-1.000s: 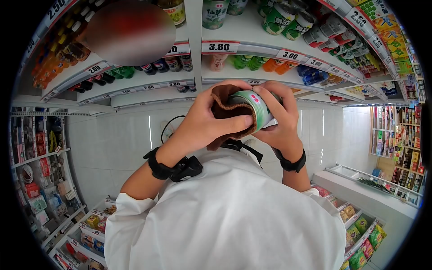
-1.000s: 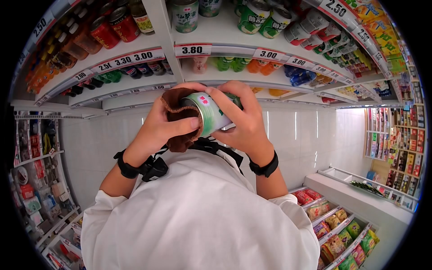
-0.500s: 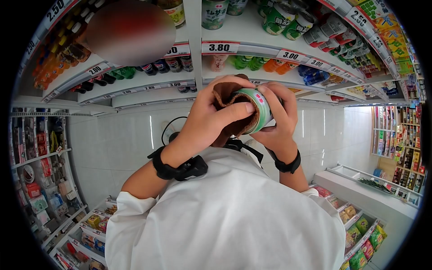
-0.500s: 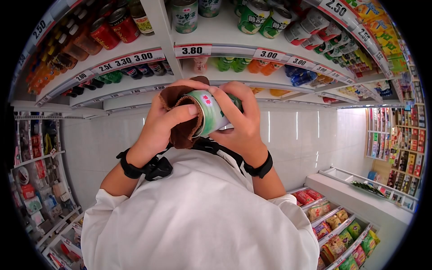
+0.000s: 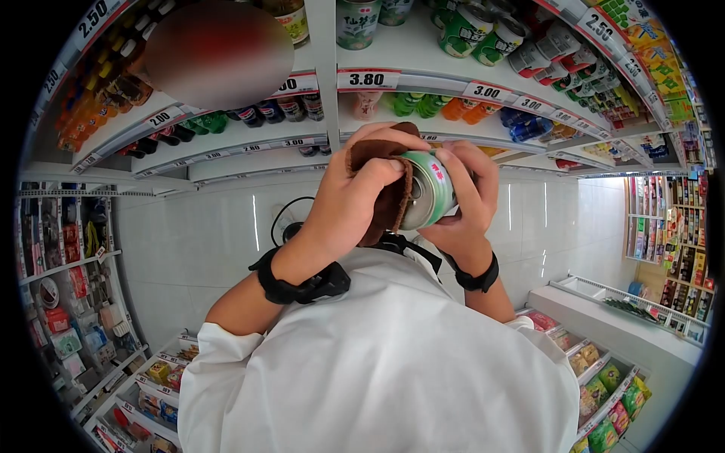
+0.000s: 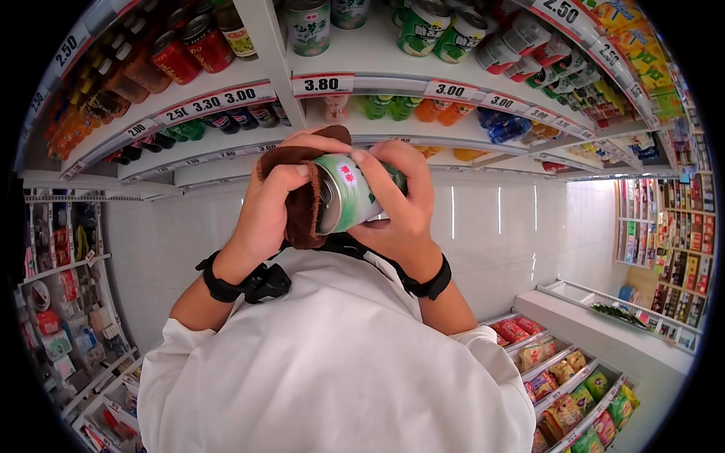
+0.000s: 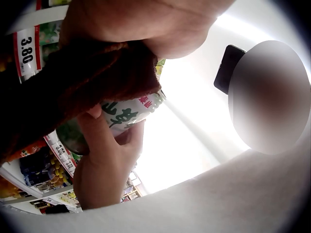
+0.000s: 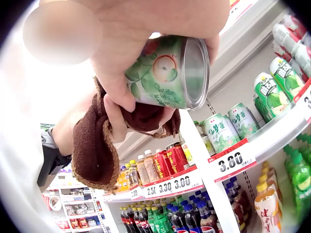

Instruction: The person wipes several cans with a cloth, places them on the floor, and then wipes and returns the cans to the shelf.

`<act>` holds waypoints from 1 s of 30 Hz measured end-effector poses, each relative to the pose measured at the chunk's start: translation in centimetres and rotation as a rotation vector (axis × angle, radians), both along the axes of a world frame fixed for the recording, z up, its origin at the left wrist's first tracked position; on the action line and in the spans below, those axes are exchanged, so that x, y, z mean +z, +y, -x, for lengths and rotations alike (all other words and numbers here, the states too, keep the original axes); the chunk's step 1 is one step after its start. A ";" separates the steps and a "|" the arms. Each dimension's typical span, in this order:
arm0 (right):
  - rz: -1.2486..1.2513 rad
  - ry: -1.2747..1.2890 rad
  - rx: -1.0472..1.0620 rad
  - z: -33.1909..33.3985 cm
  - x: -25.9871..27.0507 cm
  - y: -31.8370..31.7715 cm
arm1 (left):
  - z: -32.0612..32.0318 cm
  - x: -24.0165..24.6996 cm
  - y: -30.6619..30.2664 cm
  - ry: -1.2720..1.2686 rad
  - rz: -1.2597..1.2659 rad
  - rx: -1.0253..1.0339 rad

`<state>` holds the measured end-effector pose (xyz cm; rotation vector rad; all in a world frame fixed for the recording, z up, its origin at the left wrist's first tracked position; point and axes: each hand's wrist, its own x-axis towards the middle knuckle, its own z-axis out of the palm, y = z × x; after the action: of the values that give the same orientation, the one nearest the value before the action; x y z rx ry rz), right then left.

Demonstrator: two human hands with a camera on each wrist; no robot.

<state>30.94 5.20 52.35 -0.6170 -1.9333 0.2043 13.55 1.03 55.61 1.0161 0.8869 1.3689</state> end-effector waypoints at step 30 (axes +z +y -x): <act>0.304 0.062 0.102 -1.7 0.3 -0.4 | 1.6 1.9 -1.2 -0.151 0.143 -0.190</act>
<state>32.61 4.82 52.68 -0.7019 -1.8902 0.5836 11.96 -0.20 57.47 0.8527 0.7445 1.1877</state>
